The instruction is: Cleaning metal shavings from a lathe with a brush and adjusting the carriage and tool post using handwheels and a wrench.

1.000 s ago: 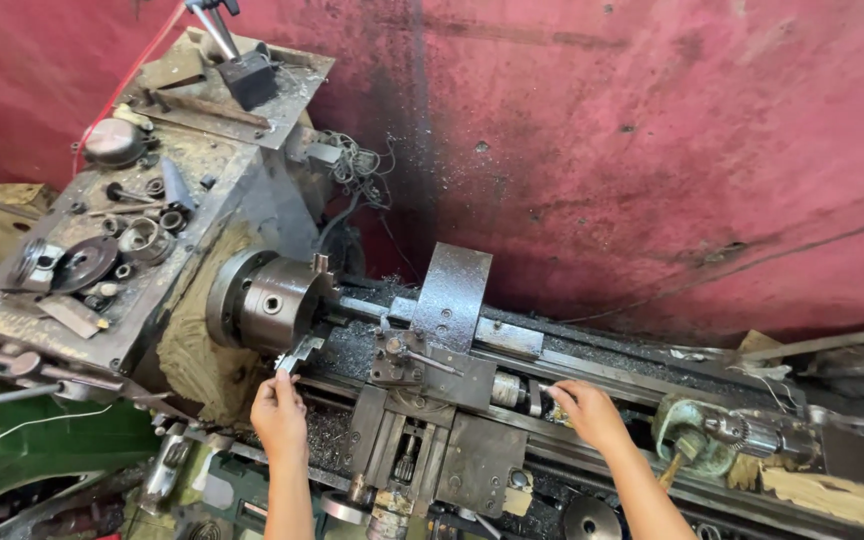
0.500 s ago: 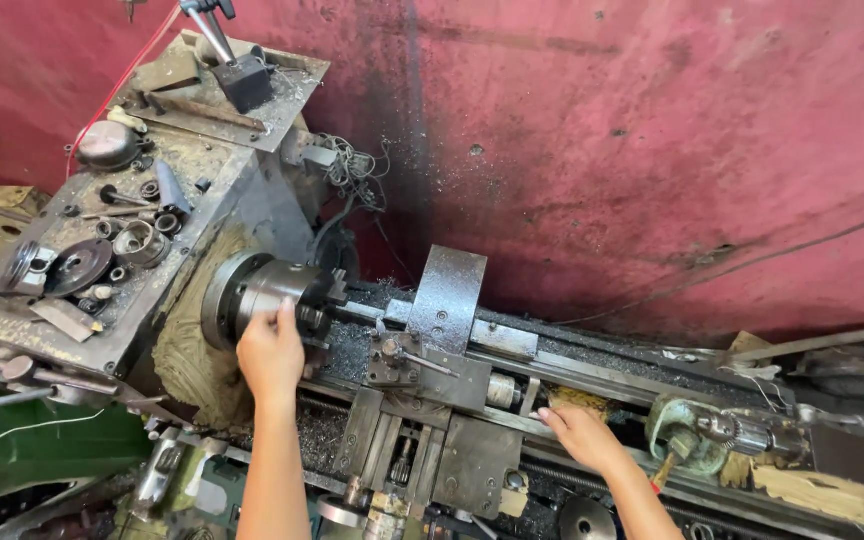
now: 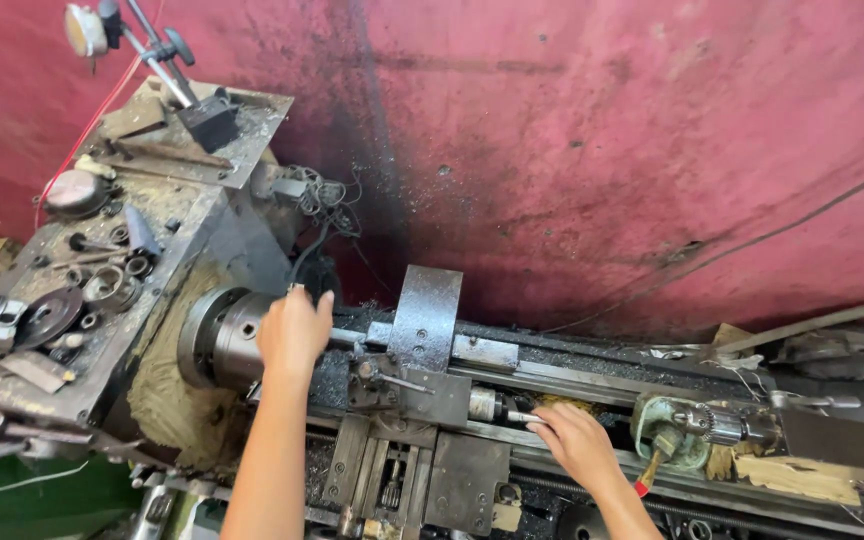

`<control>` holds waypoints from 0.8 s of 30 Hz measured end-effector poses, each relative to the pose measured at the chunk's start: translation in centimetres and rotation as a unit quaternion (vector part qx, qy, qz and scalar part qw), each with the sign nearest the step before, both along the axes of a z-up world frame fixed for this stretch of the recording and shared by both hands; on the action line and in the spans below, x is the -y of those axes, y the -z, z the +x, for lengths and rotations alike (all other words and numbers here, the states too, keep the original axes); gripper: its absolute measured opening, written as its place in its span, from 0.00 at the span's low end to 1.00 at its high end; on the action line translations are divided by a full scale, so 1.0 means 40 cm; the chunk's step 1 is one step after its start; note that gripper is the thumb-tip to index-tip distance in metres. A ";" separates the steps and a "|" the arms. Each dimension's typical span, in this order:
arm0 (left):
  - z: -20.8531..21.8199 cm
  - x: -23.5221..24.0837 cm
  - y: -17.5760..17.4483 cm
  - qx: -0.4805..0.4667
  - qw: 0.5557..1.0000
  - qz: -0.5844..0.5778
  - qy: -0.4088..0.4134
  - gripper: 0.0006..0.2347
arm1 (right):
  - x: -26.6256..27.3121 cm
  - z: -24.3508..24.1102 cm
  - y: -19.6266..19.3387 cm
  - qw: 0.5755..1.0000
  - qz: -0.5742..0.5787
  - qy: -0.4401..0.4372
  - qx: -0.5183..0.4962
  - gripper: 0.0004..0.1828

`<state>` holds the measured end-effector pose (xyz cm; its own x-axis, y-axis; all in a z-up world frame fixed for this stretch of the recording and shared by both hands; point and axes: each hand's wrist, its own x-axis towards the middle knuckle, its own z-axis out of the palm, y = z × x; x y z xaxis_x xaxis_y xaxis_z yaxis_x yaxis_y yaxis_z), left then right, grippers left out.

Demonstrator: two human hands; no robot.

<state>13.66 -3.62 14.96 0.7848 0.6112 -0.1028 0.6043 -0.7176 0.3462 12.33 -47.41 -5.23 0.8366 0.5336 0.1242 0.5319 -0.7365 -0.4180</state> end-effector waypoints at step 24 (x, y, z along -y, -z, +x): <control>-0.354 -0.050 0.359 0.300 0.883 -0.294 -0.210 0.17 | -0.053 0.040 0.073 0.974 0.013 0.068 -0.216 0.22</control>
